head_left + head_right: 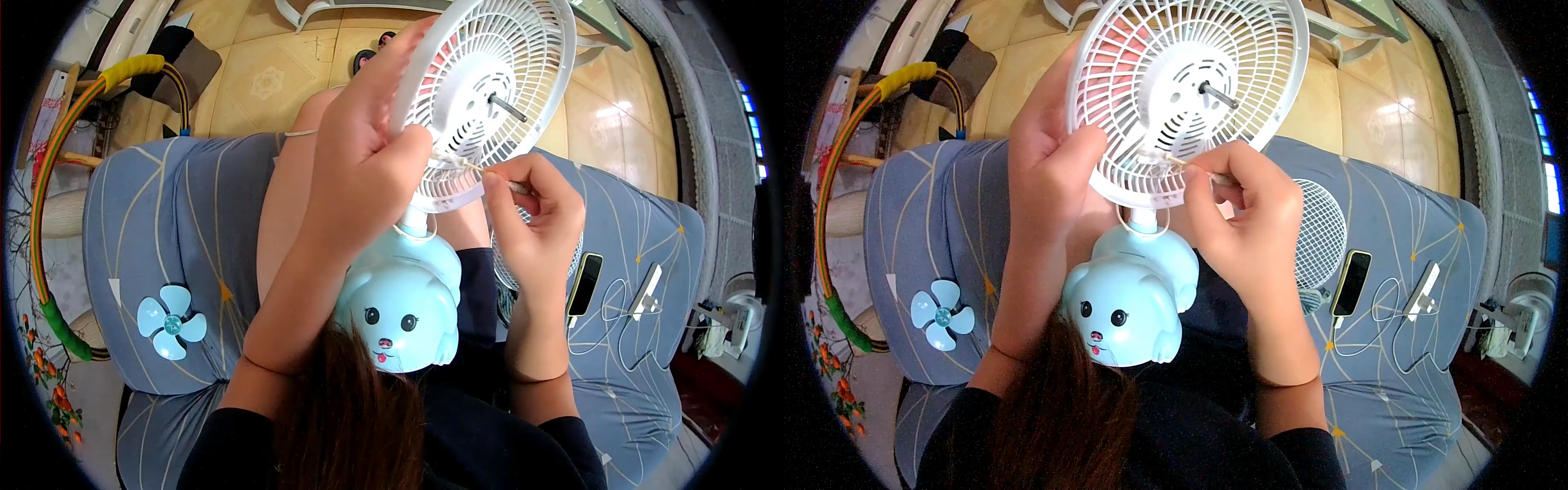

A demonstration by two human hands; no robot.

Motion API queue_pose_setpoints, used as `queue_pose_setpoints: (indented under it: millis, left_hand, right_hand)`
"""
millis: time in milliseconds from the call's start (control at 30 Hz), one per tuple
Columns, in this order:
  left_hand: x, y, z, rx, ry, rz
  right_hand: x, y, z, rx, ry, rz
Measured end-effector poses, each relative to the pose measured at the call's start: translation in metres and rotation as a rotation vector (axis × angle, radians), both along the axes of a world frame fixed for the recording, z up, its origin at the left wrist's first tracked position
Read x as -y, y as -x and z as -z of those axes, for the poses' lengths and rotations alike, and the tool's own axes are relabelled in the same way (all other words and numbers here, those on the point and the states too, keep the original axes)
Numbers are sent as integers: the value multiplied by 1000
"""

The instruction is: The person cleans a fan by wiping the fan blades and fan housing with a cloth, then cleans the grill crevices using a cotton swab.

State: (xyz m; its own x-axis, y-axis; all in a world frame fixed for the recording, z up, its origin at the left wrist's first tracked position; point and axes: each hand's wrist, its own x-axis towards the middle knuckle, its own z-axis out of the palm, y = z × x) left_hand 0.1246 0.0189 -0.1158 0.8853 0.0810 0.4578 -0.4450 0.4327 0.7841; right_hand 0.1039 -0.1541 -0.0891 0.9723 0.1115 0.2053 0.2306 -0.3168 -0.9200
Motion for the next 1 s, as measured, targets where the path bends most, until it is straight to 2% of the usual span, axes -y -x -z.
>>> queue_pose_setpoints:
  millis: [133, 233, 400, 533, 800, 900, 1000]
  left_hand:
    - [-2, -1, 3, 28, -55, -10]
    - [-3, 3, -4, -71, -160, -50]
    - [5, 3, -6, -90, -77, -66]
    - [7, 8, -17, -169, -140, -109]
    - [2, 3, -2, -67, 63, 28]
    - [5, 8, -13, -167, -30, -41]
    - [5, 8, -18, -131, -166, -98]
  right_hand:
    - [6, -1, -6, -6, -35, 12]
    - [7, -1, -8, -2, -12, 7]
    - [-1, 2, -5, -71, -11, -33]
    - [-9, 0, 4, -22, -18, -57]
    - [-9, 1, 10, -21, 39, -126]
    - [-9, 0, 7, 1, 73, -87]
    - [-7, -1, 0, 2, 105, -34]
